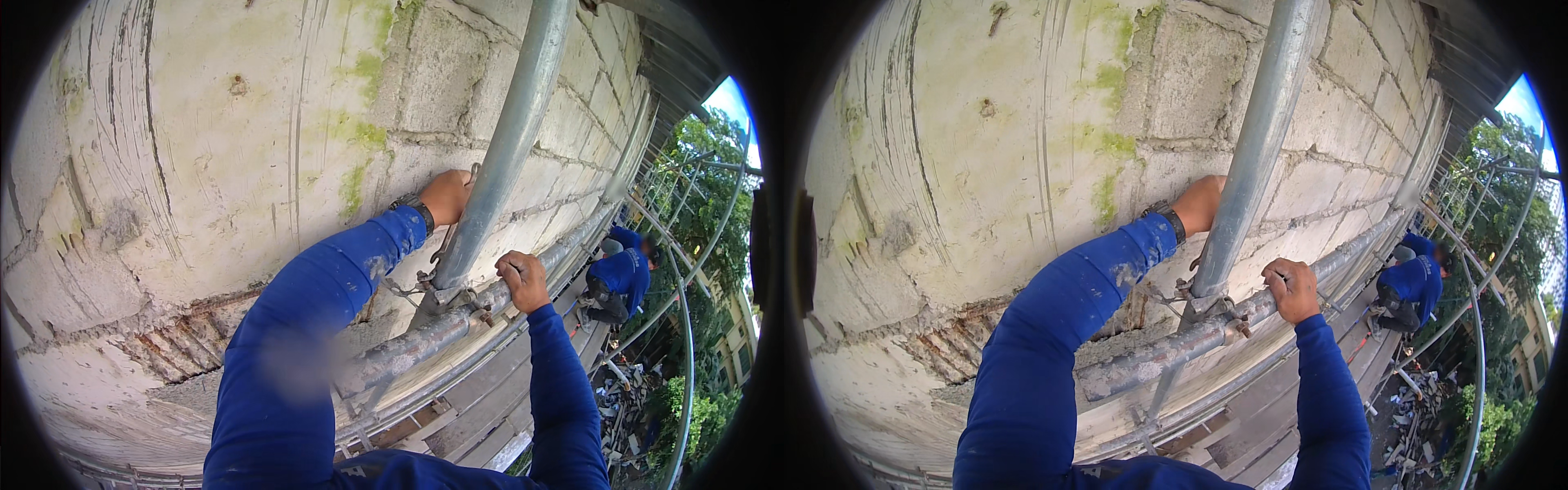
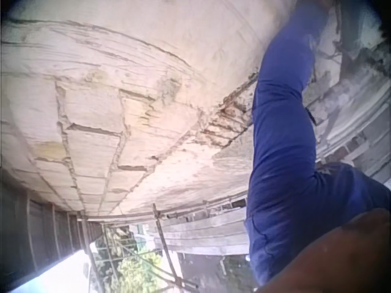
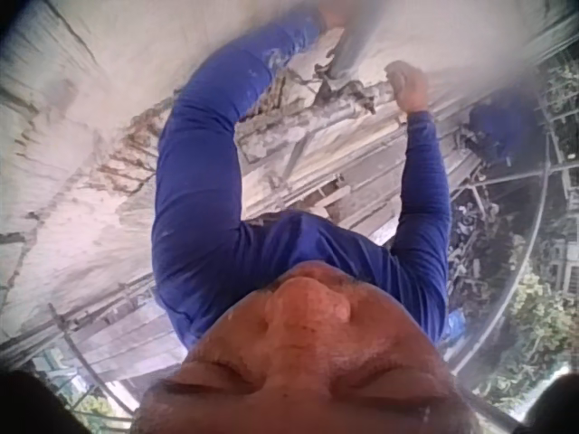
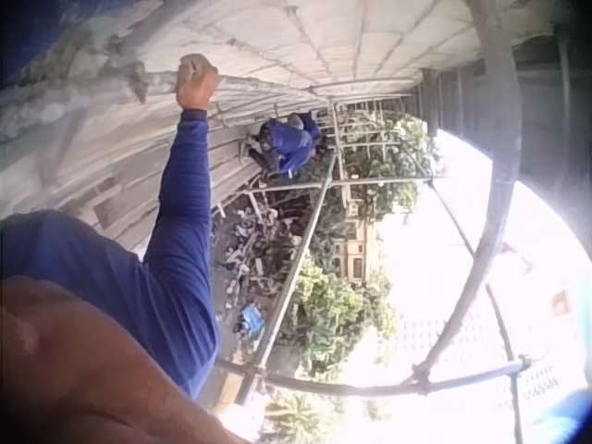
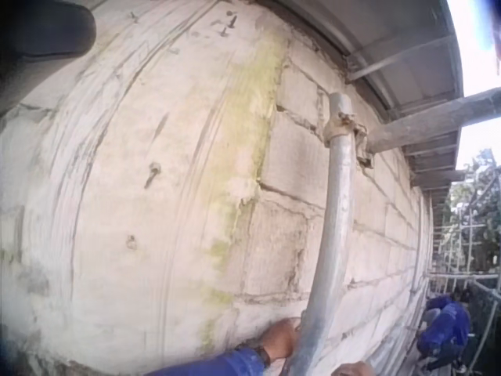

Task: The person assembles a metal scaffolding structure against a stone wall using a wrench to tighten clamps on the poles. They move along the wooden planks of the scaffolding to reach different connection points, securing the vertical and horizontal poles to the wall and each other.

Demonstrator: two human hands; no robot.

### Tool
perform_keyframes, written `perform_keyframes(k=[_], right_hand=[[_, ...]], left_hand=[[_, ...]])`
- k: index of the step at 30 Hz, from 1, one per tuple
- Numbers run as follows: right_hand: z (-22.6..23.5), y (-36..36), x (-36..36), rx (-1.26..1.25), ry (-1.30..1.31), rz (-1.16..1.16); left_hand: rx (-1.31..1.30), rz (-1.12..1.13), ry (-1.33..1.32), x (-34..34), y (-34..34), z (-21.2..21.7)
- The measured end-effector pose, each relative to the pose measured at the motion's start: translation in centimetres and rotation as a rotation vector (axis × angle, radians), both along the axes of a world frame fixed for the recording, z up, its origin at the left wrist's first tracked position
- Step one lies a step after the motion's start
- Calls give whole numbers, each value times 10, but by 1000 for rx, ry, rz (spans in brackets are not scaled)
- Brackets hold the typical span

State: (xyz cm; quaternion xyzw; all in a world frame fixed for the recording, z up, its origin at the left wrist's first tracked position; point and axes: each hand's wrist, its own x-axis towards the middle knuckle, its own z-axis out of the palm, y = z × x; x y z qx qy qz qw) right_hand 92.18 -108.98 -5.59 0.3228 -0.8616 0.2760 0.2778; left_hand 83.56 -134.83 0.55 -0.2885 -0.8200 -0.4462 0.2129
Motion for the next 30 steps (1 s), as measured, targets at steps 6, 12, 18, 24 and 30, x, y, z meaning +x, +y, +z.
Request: perform_keyframes(k=[6,12,18,24,30], right_hand=[[-3,18,6,15,-39,-34],[-4,7,1,54,-80,-36],[1,11,0,79,-103,-56],[-1,12,-1,100,-91,-76],[5,6,7,80,-128,-78]], left_hand=[[274,-37,302,113,-42,9],[810,-96,218,186,-90,-104],[1074,-121,301,186,-79,-170],[1047,-94,294,179,-67,-200],[1051,18,182,186,-64,-178]])
